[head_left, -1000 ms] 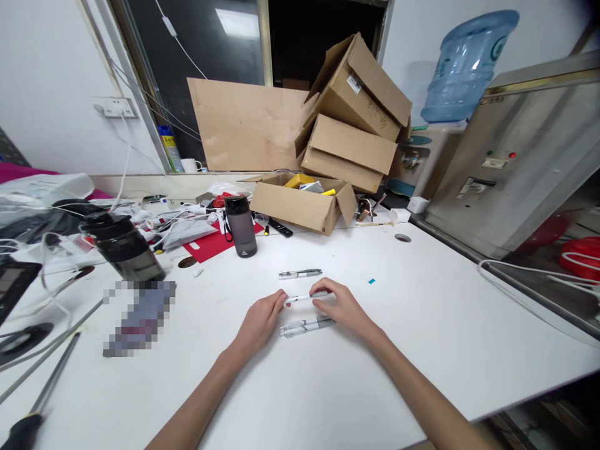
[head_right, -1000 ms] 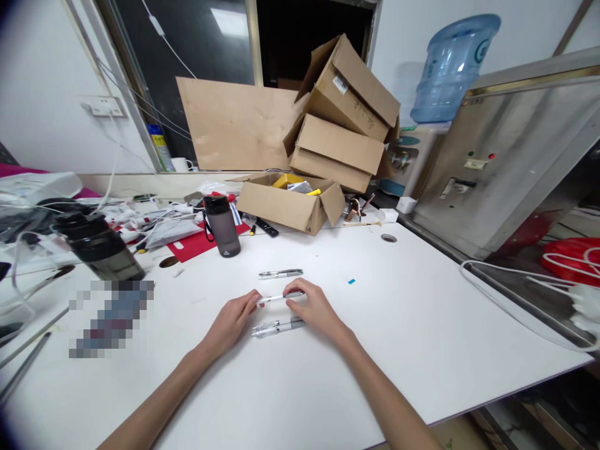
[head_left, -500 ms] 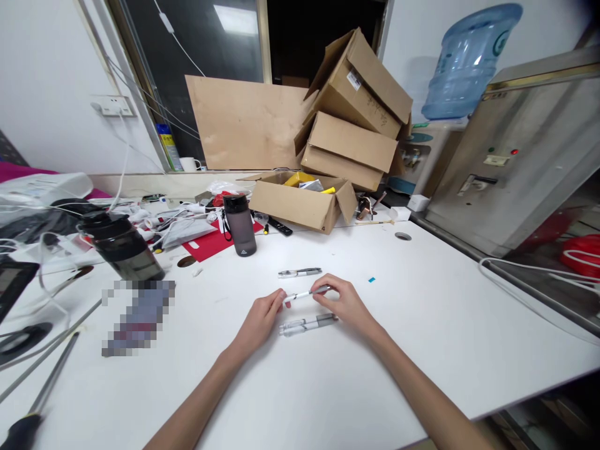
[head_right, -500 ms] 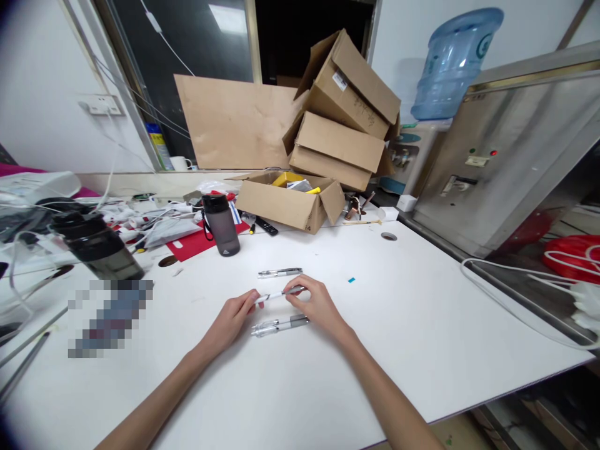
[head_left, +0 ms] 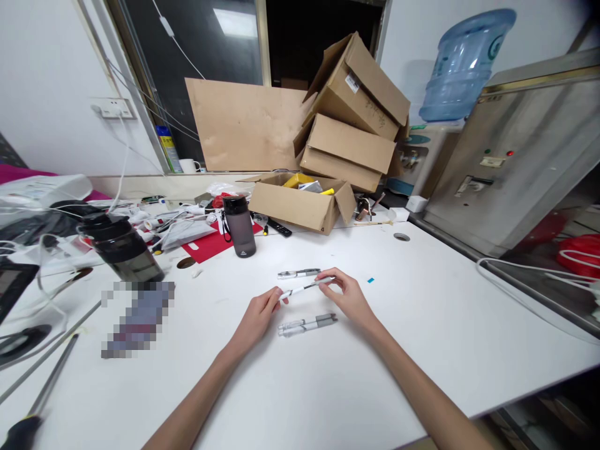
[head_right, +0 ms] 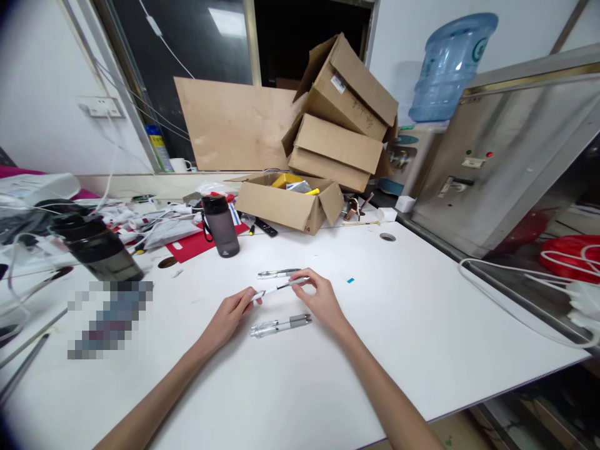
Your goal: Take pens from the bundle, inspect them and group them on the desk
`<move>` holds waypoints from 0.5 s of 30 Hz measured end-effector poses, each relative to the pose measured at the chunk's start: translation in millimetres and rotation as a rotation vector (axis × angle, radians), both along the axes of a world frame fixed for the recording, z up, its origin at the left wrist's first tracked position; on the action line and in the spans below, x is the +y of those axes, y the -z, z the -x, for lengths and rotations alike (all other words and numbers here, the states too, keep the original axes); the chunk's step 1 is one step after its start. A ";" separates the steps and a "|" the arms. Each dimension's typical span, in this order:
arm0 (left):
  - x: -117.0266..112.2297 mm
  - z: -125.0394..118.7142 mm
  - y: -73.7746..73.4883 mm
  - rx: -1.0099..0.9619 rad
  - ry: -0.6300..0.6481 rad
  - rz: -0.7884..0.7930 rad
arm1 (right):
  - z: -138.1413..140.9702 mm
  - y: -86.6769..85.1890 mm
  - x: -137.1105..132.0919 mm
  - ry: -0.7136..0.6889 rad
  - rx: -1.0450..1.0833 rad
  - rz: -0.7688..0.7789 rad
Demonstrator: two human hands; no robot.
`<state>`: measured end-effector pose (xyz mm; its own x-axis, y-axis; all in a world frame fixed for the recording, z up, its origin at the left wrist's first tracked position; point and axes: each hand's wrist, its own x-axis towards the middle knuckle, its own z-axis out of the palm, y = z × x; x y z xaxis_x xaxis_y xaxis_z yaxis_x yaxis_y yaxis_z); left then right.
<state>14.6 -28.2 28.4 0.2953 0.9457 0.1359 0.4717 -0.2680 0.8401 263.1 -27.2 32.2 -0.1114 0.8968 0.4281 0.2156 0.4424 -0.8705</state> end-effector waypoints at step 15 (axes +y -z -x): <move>4.0 6.5 -3.8 0.007 -0.037 -0.039 | -13.2 7.0 11.4 0.069 0.132 0.085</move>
